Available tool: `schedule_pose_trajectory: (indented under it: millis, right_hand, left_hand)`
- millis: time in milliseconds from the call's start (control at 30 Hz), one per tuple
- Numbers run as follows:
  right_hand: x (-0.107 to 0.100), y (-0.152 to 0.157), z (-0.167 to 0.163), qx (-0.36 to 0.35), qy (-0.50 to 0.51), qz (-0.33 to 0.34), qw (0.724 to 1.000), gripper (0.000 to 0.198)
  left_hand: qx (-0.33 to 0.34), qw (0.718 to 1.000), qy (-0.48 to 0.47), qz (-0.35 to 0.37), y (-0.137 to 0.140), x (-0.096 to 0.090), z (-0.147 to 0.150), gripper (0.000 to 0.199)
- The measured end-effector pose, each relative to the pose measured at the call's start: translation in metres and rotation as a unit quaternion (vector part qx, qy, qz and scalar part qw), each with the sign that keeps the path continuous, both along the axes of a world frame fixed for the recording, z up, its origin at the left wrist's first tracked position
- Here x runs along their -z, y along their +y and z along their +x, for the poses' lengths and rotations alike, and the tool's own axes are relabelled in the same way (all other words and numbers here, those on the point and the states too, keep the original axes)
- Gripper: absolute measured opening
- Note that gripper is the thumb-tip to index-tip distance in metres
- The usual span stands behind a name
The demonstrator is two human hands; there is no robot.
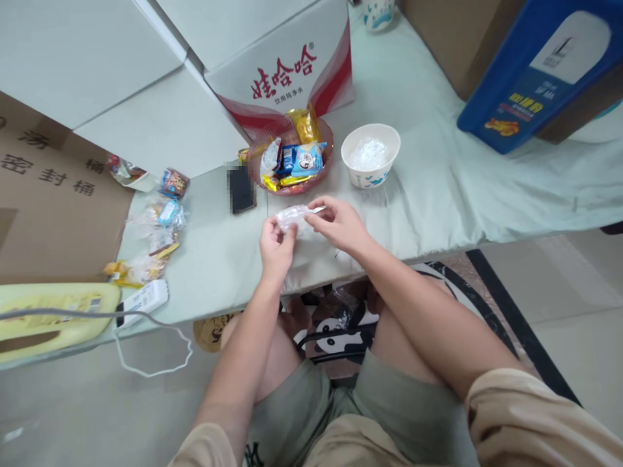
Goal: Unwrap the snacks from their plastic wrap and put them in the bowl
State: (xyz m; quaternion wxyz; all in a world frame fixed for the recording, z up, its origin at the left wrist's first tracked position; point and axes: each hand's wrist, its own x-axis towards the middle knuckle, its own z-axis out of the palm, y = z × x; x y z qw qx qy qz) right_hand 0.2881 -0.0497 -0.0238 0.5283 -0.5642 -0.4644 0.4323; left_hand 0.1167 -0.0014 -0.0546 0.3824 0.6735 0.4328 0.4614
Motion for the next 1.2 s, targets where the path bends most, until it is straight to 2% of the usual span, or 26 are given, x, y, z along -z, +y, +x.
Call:
schedule_pose_trajectory:
  millis: [67, 133, 200, 267, 333, 433, 500, 567, 600, 667, 733, 800, 1000, 1133, 1200]
  right_hand:
    - [-0.004, -0.004, 0.005, 0.015, -0.066, -0.023, 0.997, 0.028]
    - [-0.009, -0.007, 0.006, 0.003, -0.174, -0.037, 0.984, 0.026]
    - [-0.014, -0.010, 0.002, -0.040, -0.275, -0.048, 0.959, 0.025]
    - [-0.017, -0.010, -0.005, -0.085, -0.340, -0.060, 0.935, 0.026]
    - [-0.018, -0.008, -0.011, -0.114, -0.378, -0.079, 0.915, 0.029]
    - [-0.019, -0.002, -0.014, -0.139, -0.400, -0.107, 0.900, 0.033]
    - [-0.019, 0.001, -0.013, -0.144, -0.401, -0.110, 0.898, 0.035]
    - [-0.019, 0.003, -0.010, -0.144, -0.396, -0.102, 0.901, 0.035]
    - [-0.019, 0.004, -0.009, -0.145, -0.393, -0.098, 0.903, 0.035]
    - [-0.019, 0.005, -0.008, -0.148, -0.382, -0.092, 0.908, 0.035]
    - [-0.019, 0.007, -0.010, -0.151, -0.369, -0.086, 0.913, 0.035]
    - [-0.018, 0.008, -0.013, -0.156, -0.357, -0.083, 0.917, 0.035]
    - [-0.019, 0.006, -0.015, -0.160, -0.331, -0.070, 0.927, 0.034]
    - [-0.019, 0.005, -0.014, -0.155, -0.328, -0.066, 0.929, 0.036]
    - [-0.019, 0.005, -0.015, -0.160, -0.333, -0.072, 0.927, 0.036]
  left_hand:
    - [-0.058, 0.990, 0.080, 0.101, 0.002, -0.009, -0.010, 0.038]
    - [-0.097, 0.955, 0.158, 0.230, 0.006, -0.027, -0.010, 0.030]
    - [-0.065, 0.928, 0.202, 0.306, 0.011, -0.052, 0.007, 0.022]
    - [-0.002, 0.911, 0.234, 0.340, 0.019, -0.078, 0.041, 0.021]
    - [0.047, 0.903, 0.282, 0.322, 0.029, -0.100, 0.086, 0.021]
    - [0.124, 0.885, 0.376, 0.246, 0.045, -0.120, 0.145, 0.015]
    - [0.222, 0.832, 0.473, 0.186, 0.053, -0.129, 0.169, 0.016]
    - [0.303, 0.773, 0.539, 0.142, 0.055, -0.138, 0.179, 0.017]
    - [0.326, 0.752, 0.559, 0.128, 0.055, -0.142, 0.180, 0.020]
    - [0.335, 0.732, 0.582, 0.116, 0.053, -0.149, 0.180, 0.033]
    - [0.320, 0.721, 0.603, 0.115, 0.052, -0.153, 0.181, 0.052]
    - [0.311, 0.709, 0.621, 0.123, 0.053, -0.151, 0.184, 0.060]
    - [0.335, 0.667, 0.636, 0.197, 0.049, -0.129, 0.199, 0.027]
    - [0.359, 0.617, 0.676, 0.184, 0.045, -0.118, 0.211, 0.030]
    - [0.353, 0.611, 0.686, 0.178, 0.047, -0.114, 0.217, 0.038]
